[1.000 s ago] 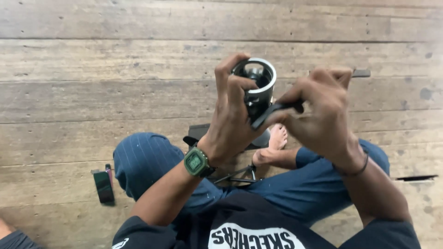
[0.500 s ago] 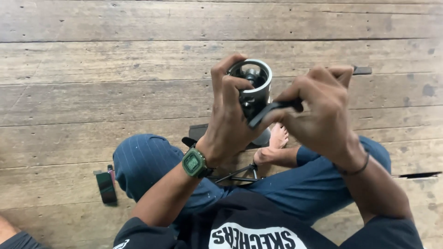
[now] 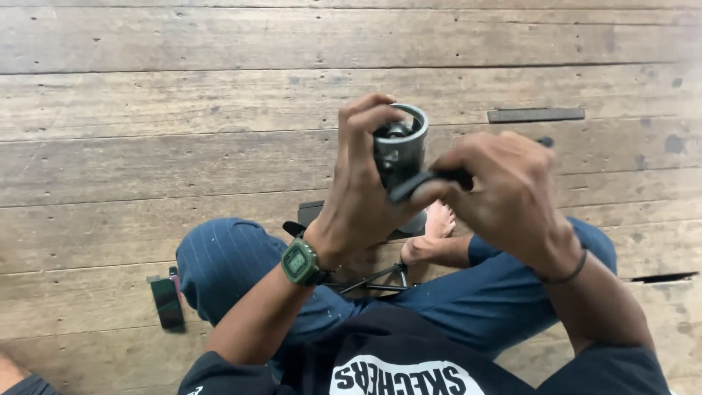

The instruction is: Polishing the side of a motorcycle engine piston using a small abrasive tool or sandpaper

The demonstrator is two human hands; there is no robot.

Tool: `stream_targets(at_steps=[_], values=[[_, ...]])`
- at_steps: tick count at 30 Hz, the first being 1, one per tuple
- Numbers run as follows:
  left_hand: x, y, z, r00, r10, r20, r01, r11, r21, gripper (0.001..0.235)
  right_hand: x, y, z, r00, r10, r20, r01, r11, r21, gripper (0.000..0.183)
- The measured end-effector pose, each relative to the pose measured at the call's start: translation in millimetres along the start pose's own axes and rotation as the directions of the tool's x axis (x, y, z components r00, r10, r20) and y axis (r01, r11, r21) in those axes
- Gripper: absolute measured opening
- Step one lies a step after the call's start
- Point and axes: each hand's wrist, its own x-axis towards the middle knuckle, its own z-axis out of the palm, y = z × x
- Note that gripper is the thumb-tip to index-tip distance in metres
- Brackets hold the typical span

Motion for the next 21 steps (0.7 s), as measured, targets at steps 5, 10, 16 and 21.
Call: stream_targets(at_steps=[5,10,16,21], values=[[-1.5,-1.0,-4.6,0.991,-0.076,0.107,0.088,0.990,-0.112,0.081,-3.0,-2.8,-10.6,0.999,0.039,0.002,-0.039,0.996,0.083,0.012],[-5.8,-10.3,-12.5,0.970,-0.047,0.236,0.084,0.986,-0.147,0.076,-6.8,-4.4,-12.0,0.994,0.021,0.107,-0.041,0.981,0.188,0.011],[-12.3,-11.5,-17.2,0.945,-0.015,0.327,0.075,0.982,-0.171,0.074,-14.9,-14.3,-7.2,0.981,-0.067,0.184,0.049,0.994,0.101,0.044],[-18.5,-6.4,-18.0,0.944,-0.036,0.327,0.113,0.970,-0.217,0.065,-20.3,-28.0,-8.5,0.979,-0.023,0.203,-0.013,0.985,0.171,0.039]])
